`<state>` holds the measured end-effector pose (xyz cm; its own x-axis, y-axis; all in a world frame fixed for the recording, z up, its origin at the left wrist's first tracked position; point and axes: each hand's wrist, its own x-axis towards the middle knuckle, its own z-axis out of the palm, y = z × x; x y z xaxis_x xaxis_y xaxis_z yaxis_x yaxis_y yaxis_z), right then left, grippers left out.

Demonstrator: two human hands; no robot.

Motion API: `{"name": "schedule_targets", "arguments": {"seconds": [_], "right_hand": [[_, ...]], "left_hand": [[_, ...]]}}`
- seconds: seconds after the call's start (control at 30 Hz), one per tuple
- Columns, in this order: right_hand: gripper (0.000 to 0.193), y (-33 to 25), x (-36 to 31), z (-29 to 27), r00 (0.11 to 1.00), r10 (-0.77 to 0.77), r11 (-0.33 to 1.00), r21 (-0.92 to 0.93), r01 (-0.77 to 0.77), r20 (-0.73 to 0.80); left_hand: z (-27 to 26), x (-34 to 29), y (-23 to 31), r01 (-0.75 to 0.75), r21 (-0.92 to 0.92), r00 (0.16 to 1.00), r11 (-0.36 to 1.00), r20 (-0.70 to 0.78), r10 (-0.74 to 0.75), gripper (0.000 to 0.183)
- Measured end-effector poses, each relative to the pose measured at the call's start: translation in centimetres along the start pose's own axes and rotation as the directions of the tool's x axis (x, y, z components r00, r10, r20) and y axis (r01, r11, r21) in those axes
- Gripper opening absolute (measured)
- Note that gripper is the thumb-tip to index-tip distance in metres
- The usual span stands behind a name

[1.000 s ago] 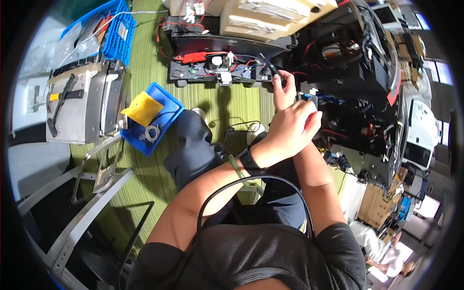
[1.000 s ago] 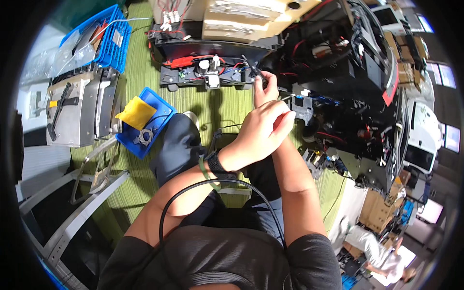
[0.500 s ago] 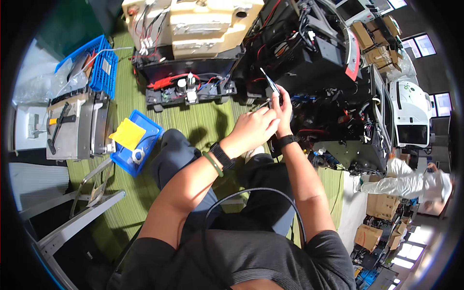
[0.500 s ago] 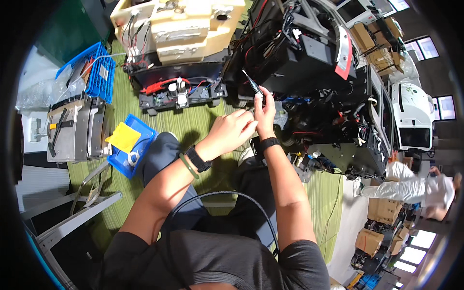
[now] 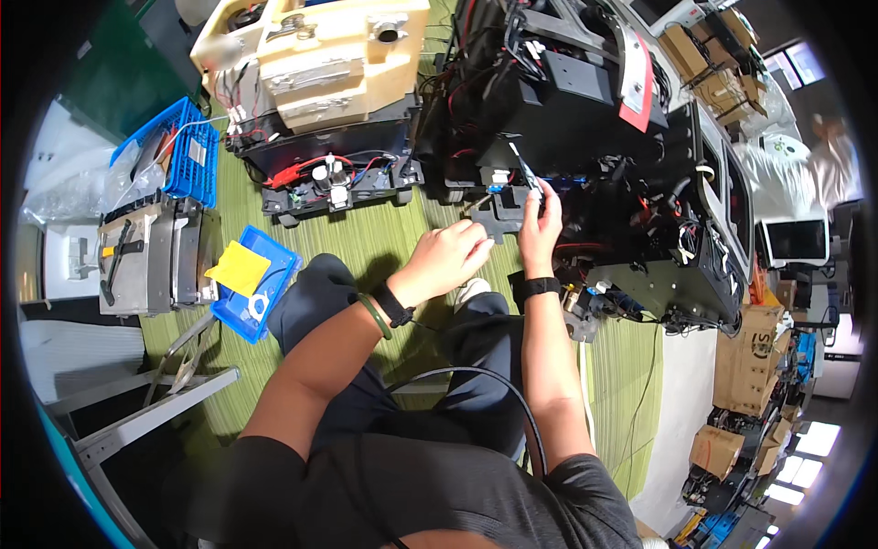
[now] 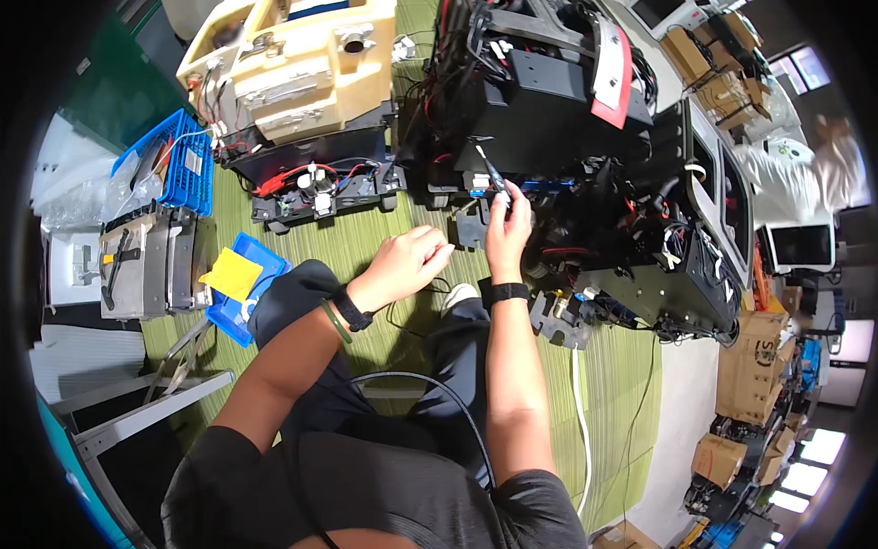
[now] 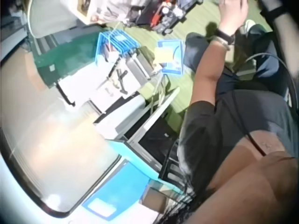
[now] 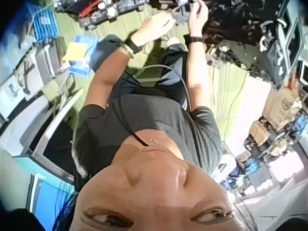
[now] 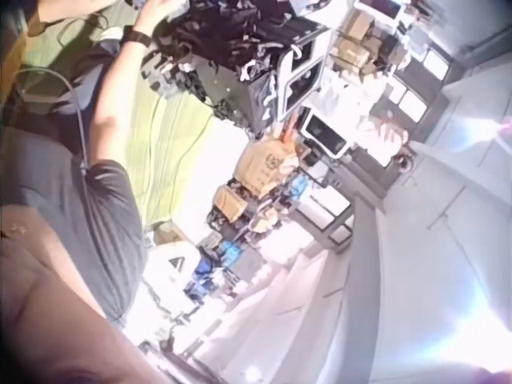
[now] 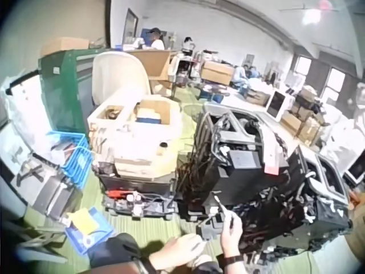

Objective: The recorder is performing internal wiring and component assembly on a large electromechanical unit.

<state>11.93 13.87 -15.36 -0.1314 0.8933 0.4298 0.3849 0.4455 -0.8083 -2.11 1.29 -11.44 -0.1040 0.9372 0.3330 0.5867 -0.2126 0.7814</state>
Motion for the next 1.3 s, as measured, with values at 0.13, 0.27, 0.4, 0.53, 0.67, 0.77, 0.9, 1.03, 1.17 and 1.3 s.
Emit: {"name": "schedule_targets", "arguments": {"seconds": [0.13, 0.27, 0.4, 0.53, 0.67, 0.77, 0.9, 1.03, 1.17, 1.3], "right_hand": [[0.026, 1.6, -0.2, -0.5, 0.998, 0.042, 0.999, 0.03, -0.041, -0.051], [0.026, 3.2, -0.1, -1.6, 0.993, 0.082, 0.995, 0.067, -0.077, -0.085], [0.024, 2.3, -0.2, -2.0, 0.986, 0.126, 0.989, 0.098, -0.115, -0.109], [0.023, 2.5, 0.0, -2.7, 0.974, 0.185, 0.978, 0.125, -0.169, -0.131], [0.023, 3.6, 0.5, -3.2, 0.934, 0.326, 0.939, 0.168, -0.302, -0.148], [0.023, 5.1, 0.8, -3.5, 0.921, 0.327, 0.939, 0.179, -0.293, -0.213], [0.023, 3.9, 1.6, -4.4, 0.89, 0.406, 0.909, 0.192, -0.37, -0.209], [0.022, 5.5, 1.2, -6.2, 0.922, 0.268, 0.962, 0.036, -0.269, -0.279], [0.022, 6.5, 0.0, -6.4, 0.832, 0.392, 0.919, 0.119, -0.377, -0.392], [0.022, 7.5, -0.8, -6.5, 0.794, 0.42, 0.905, 0.132, -0.405, -0.441]], "left_hand": [[1.2, 0.3, 0.6, 0.018, -0.023, 0.999, 1.0, 0.044, -0.017, 0.017], [2.1, 2.3, 3.3, -0.006, 0.002, 0.993, 1.0, 0.118, 0.006, 0.015], [2.6, 3.3, 5.0, -0.048, 0.021, 0.985, 0.999, 0.166, 0.044, 0.015], [3.7, 3.6, 5.1, -0.059, 0.026, 0.972, 0.998, 0.228, 0.051, 0.015], [5.5, 3.4, 4.3, -0.043, -0.063, 0.983, 0.997, 0.178, 0.053, 0.015], [6.1, 2.6, 3.7, -0.06, -0.086, 0.979, 0.994, 0.189, 0.075, 0.014], [6.1, 2.6, 3.5, -0.048, -0.104, 0.976, 0.993, 0.206, 0.069, 0.011], [7.1, 2.5, 3.2, -0.071, -0.056, 0.971, 0.996, 0.225, 0.081, 0.009], [7.6, 3.3, 3.5, -0.061, -0.01, 0.953, 0.998, 0.298, 0.061, 0.009], [7.9, 3.9, 3.4, -0.037, -0.017, 0.948, 0.999, 0.314, 0.041, 0.007]]}}
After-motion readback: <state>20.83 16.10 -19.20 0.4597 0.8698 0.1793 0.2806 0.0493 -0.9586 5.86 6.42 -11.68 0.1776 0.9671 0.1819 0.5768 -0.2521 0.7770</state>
